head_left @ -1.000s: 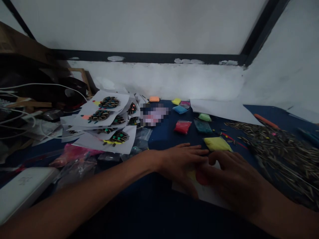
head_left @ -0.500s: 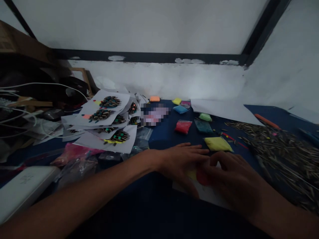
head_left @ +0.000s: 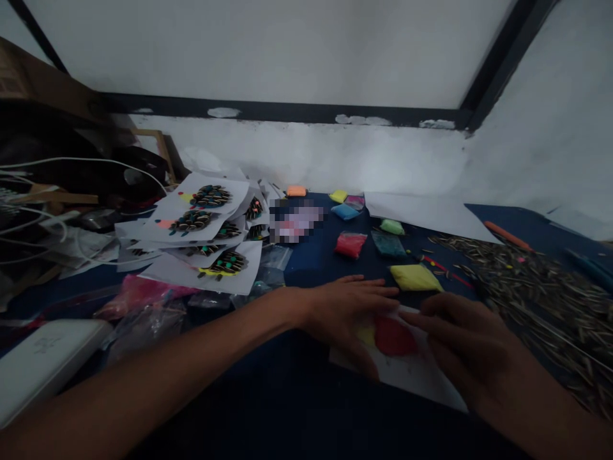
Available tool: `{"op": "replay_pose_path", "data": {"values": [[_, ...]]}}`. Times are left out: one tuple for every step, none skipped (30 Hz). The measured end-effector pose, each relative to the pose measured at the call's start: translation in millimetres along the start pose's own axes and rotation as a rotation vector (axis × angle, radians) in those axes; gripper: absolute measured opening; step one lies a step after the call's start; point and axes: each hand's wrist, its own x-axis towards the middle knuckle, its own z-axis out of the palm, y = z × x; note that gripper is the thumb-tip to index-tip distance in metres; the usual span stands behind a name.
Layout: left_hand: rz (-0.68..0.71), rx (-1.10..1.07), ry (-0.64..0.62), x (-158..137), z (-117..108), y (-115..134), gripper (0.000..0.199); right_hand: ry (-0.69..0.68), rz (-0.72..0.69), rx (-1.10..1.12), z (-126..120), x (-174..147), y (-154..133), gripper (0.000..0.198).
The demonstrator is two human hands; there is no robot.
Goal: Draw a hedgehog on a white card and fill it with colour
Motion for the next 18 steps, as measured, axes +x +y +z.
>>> {"op": "replay_pose_path", "data": {"values": [[0.003, 0.0, 0.01, 0.1, 0.6, -0.4, 0.093, -0.038, -0.003, 0.009, -0.8, -0.5, -1.2, 0.026], [0.008, -0.001, 0.02, 0.2, 1.1, -0.9, 0.093, -0.079, -0.009, 0.019, -0.7, -1.1, -2.1, 0.026], [0.013, -0.002, 0.026, 0.3, 1.7, -1.4, 0.092, -0.119, -0.019, 0.026, 0.1, -1.7, -2.6, 0.026], [0.019, -0.003, 0.031, 0.4, 2.0, -1.9, 0.092, -0.141, -0.021, 0.029, 1.2, -2.3, -2.8, 0.027], [0.024, -0.003, 0.035, 0.5, 2.2, -2.2, 0.091, -0.153, -0.028, 0.029, 2.5, -2.7, -2.7, 0.028], [0.028, 0.0, 0.035, 0.5, 2.3, -2.4, 0.091, -0.157, -0.04, 0.025, 3.8, -2.9, -2.4, 0.029], [0.031, 0.003, 0.03, 0.5, 2.2, -2.3, 0.091, -0.156, -0.053, 0.015, 4.7, -3.0, -1.9, 0.03], [0.033, 0.007, 0.025, 0.4, 2.0, -2.2, 0.09, -0.143, -0.067, 0.001, 5.4, -2.9, -1.3, 0.031], [0.033, 0.009, 0.02, 0.4, 1.8, -1.9, 0.09, -0.121, -0.085, -0.016, 5.7, -2.7, -0.8, 0.032], [0.029, 0.01, 0.017, 0.3, 1.6, -1.6, 0.09, -0.101, -0.106, -0.034, 5.5, -2.5, -0.3, 0.032], [0.025, 0.01, 0.014, 0.2, 1.5, -1.4, 0.09, -0.089, -0.122, -0.05, 5.0, -2.5, 0.0, 0.031], [0.02, 0.009, 0.012, 0.2, 1.5, -1.4, 0.09, -0.087, -0.131, -0.061, 4.2, -2.7, 0.1, 0.031], [0.016, 0.007, 0.012, 0.2, 1.6, -1.5, 0.09, -0.094, -0.125, -0.065, 3.2, -3.3, 0.0, 0.03], [0.012, 0.006, 0.008, 0.2, 1.7, -1.7, 0.09, -0.108, -0.105, -0.063, 2.1, -4.2, -0.2, 0.03], [0.01, 0.008, 0.003, 0.2, 1.9, -2.0, 0.09, -0.129, -0.08, -0.058, 1.1, -5.4, -0.5, 0.03], [0.009, 0.011, -0.001, 0.3, 2.1, -2.5, 0.091, -0.142, -0.053, -0.052, 0.3, -6.8, -0.7, 0.032], [0.009, 0.015, -0.004, 0.4, 2.2, -3.0, 0.091, -0.155, -0.036, -0.049, -0.3, -8.2, -0.8, 0.032], [0.01, 0.02, -0.008, 0.6, 2.3, -3.4, 0.091, -0.163, -0.025, -0.05, -0.5, -9.6, -0.6, 0.033]]}}
